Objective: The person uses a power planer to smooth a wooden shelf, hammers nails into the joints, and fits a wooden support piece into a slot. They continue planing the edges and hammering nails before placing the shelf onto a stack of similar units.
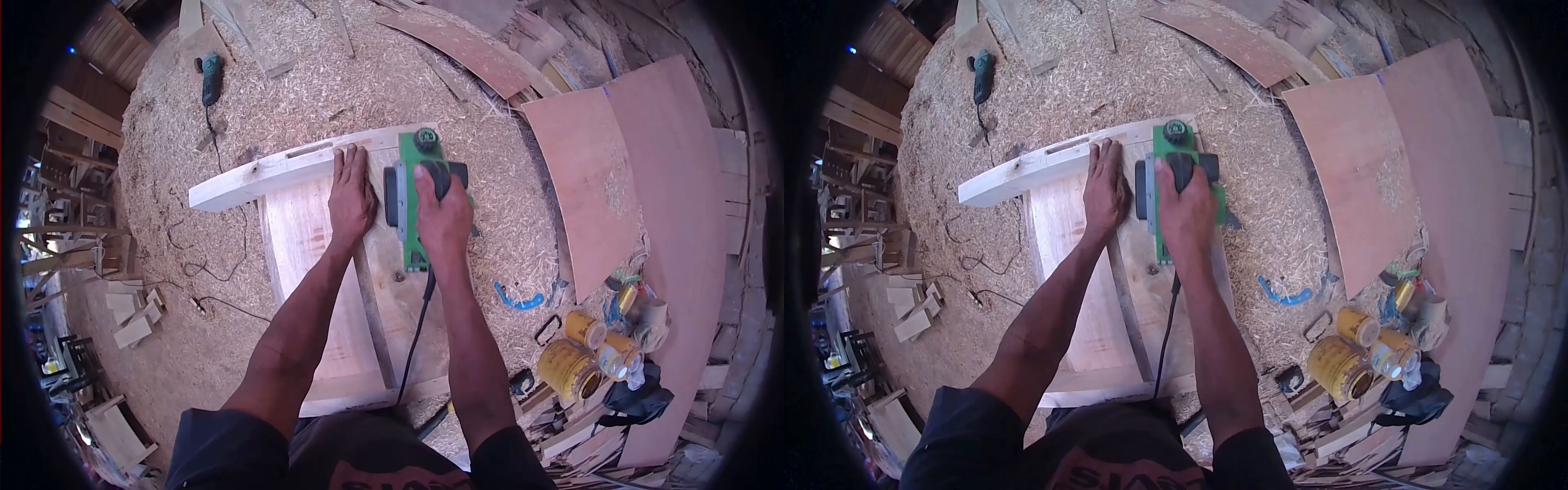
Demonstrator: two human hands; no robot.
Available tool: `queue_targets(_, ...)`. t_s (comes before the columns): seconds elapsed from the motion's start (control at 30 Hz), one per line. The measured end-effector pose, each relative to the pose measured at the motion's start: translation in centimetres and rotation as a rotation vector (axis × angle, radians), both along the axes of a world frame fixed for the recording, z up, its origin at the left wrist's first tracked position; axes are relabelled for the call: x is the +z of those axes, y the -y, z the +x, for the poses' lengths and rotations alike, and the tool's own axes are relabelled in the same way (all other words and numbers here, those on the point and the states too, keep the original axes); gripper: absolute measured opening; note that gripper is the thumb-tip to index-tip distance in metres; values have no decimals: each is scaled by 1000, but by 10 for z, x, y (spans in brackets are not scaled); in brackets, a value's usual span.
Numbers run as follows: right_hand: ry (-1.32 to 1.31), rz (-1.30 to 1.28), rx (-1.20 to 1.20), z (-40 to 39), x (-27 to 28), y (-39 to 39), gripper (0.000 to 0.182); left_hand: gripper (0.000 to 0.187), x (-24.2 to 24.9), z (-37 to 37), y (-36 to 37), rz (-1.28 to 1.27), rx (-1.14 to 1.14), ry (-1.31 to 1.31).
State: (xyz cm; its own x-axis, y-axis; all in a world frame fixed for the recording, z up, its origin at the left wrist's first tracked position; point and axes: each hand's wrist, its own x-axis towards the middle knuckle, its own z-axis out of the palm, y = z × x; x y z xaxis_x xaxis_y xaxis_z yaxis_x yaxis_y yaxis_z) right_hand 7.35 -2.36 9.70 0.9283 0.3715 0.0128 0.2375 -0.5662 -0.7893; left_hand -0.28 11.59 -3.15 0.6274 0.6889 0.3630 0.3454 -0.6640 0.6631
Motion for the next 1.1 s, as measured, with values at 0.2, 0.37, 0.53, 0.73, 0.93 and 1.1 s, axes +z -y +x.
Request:
queue_targets(0.2,49,34,-2,47,-4,-62,61,52,-2,0,1,28,7,-3)
queue_targets(0.37,60,-54,19,40,1,-43,61,45,-1,0,2,84,34,-30)
queue_targets(0.53,-23,-83,7,-63,5,124,46,47,-9,4,4,127,50,-55)
queue_targets(0.73,-217,-64,-105,-202,12,334,32,48,-12,8,1,219,45,-110)
queue_targets(0.93,-294,-100,-133,-245,-5,400,32,47,-20,8,-5,306,10,-103)
queue_targets(1.1,-221,-34,-118,-219,2,358,27,47,-16,8,-4,301,12,-132)
